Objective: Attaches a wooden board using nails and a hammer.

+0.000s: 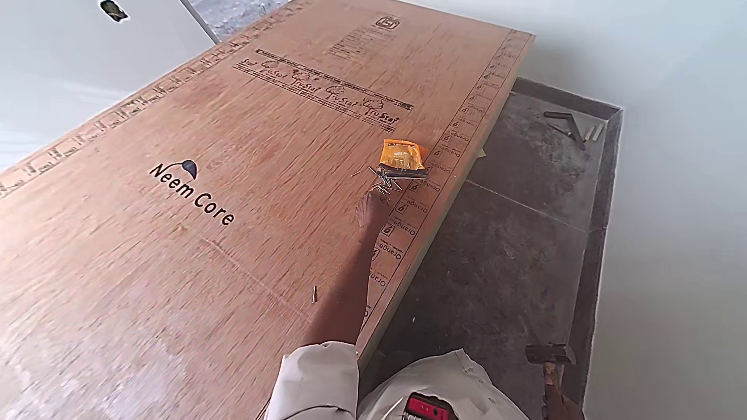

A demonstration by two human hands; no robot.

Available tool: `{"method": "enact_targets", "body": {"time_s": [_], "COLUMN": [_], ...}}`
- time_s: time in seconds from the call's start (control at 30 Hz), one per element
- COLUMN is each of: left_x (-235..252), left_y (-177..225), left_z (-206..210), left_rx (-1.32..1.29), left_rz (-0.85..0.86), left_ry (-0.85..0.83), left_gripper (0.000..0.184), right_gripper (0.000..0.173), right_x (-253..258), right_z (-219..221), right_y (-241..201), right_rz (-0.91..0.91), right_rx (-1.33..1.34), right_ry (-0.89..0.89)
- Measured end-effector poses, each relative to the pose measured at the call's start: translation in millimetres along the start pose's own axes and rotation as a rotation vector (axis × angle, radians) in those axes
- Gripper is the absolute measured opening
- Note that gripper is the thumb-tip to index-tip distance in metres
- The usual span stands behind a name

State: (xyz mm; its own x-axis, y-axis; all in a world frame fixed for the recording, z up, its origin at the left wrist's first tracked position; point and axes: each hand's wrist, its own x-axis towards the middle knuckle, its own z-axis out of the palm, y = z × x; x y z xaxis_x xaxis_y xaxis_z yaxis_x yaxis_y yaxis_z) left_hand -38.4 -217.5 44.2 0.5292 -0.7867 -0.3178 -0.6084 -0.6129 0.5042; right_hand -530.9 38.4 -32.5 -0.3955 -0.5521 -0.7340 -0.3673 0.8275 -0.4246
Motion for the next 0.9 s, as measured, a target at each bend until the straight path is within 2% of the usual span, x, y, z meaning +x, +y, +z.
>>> {"method": "enact_targets", "body": {"time_s": [0.07, 0.2, 0.3, 0.37, 0.43, 0.63, 0.9], "left_x": [-3.8, -22.5, -27.6, -21.5, -16.1, -18.6, -19.7], "left_y": [2.8, 20.3, 39.0, 47.5, 49.2, 41.8, 38.5], "left_z": [-0.2, 22.4, 41.8, 51.3, 57.9, 68.0, 77.1], "left_rx": [-0.080, -0.379, -0.529, -0.578, -0.571, -0.477, -0.372], "left_rz": [0.056, 0.317, 0.373, 0.393, 0.403, 0.466, 0.456], "left_ry": [0.026, 0.005, -0.040, -0.079, -0.141, -0.052, 0.014], "left_gripper": [0.025, 0.019, 0.018, 0.025, 0.043, 0.018, 0.021], "right_gripper": [0.050, 0.050, 0.048, 0.049, 0.049, 0.050, 0.049], "right_x": [-2.5, -2.0, -0.2, 1.3, 0.3, -1.3, -3.1], "right_z": [3.8, 11.1, 17.9, 20.4, 22.3, 21.9, 20.5], "right_y": [-11.7, -21.0, -22.4, -20.0, -17.2, -8.2, -9.9], "right_rz": [-0.009, -0.066, -0.073, -0.107, -0.136, -0.130, -0.088], "right_rx": [0.051, -0.004, -0.007, -0.015, -0.007, -0.089, -0.050], "right_ry": [-0.019, -0.060, -0.112, -0.124, -0.135, -0.137, -0.120]}}
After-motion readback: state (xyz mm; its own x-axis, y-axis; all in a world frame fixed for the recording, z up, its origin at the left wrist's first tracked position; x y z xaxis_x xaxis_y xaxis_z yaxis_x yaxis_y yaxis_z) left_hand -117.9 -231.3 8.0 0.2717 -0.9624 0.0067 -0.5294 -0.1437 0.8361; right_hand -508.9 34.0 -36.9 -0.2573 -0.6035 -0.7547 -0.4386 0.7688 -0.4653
